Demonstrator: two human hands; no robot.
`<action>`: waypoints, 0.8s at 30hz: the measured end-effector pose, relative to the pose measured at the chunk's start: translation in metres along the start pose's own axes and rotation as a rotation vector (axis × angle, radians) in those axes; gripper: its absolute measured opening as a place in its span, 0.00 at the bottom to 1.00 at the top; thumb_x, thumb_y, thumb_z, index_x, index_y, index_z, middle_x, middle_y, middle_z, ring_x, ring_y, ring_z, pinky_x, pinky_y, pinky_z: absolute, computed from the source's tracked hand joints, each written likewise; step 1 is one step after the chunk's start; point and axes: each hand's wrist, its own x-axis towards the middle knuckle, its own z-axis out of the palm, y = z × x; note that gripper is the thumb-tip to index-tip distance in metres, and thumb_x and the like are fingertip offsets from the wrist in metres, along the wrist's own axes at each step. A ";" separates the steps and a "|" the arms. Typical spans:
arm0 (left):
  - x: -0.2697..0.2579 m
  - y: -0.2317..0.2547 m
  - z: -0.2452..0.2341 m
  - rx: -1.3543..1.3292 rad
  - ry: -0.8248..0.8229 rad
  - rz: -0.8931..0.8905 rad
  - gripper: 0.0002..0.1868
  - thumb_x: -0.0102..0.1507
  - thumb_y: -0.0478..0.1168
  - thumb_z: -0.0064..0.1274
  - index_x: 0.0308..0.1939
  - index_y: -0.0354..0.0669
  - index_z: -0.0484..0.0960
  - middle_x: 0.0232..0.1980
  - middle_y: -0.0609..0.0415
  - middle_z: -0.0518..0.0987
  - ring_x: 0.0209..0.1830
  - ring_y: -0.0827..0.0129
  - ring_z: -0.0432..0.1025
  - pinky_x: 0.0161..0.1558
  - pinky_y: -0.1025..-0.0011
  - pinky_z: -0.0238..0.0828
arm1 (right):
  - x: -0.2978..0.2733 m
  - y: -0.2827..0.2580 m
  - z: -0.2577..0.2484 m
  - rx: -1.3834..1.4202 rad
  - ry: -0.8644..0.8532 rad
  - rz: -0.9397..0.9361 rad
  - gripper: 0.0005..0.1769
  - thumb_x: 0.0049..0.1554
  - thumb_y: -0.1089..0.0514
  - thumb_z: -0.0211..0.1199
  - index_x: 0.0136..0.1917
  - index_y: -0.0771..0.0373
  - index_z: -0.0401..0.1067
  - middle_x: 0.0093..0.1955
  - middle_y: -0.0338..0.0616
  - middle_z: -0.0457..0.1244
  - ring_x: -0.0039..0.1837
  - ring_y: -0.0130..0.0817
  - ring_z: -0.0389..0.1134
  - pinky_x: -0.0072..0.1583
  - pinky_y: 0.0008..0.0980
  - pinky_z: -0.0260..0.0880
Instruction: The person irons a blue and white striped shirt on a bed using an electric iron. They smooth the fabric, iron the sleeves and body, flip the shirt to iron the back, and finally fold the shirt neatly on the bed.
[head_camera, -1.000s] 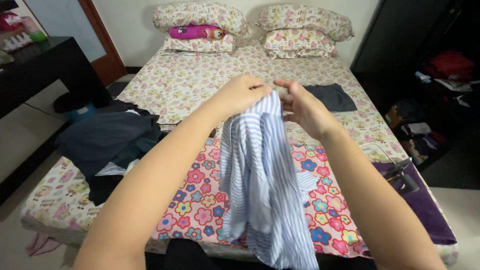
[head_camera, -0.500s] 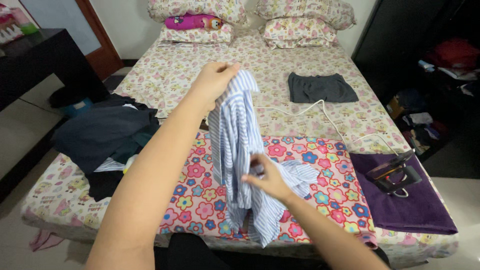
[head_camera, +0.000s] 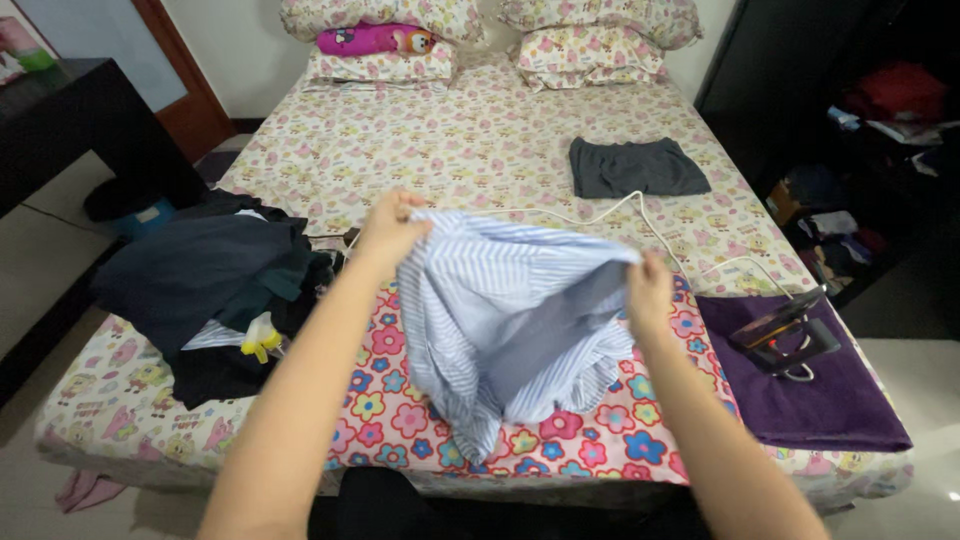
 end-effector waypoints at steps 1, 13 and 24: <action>-0.004 -0.021 0.009 0.014 0.022 0.105 0.22 0.56 0.27 0.61 0.53 0.38 0.77 0.48 0.49 0.82 0.43 0.66 0.77 0.44 0.68 0.74 | 0.008 -0.024 -0.016 0.007 0.003 -0.020 0.12 0.67 0.64 0.52 0.56 0.69 0.75 0.40 0.39 0.59 0.43 0.26 0.56 0.43 0.31 0.56; -0.048 -0.190 0.103 -0.199 -0.364 -0.438 0.30 0.57 0.35 0.65 0.63 0.42 0.77 0.58 0.45 0.79 0.54 0.62 0.74 0.52 0.64 0.71 | -0.012 0.034 -0.101 -0.379 -0.322 -0.208 0.09 0.54 0.62 0.69 0.50 0.65 0.79 0.44 0.43 0.69 0.46 0.26 0.68 0.50 0.28 0.67; -0.107 -0.262 0.086 -0.156 -0.706 -0.770 0.51 0.51 0.26 0.67 0.75 0.38 0.60 0.72 0.38 0.69 0.68 0.55 0.69 0.64 0.57 0.70 | -0.096 0.163 -0.110 -0.160 -0.103 0.287 0.24 0.49 0.64 0.72 0.58 0.68 0.70 0.43 0.44 0.70 0.43 0.27 0.69 0.46 0.30 0.70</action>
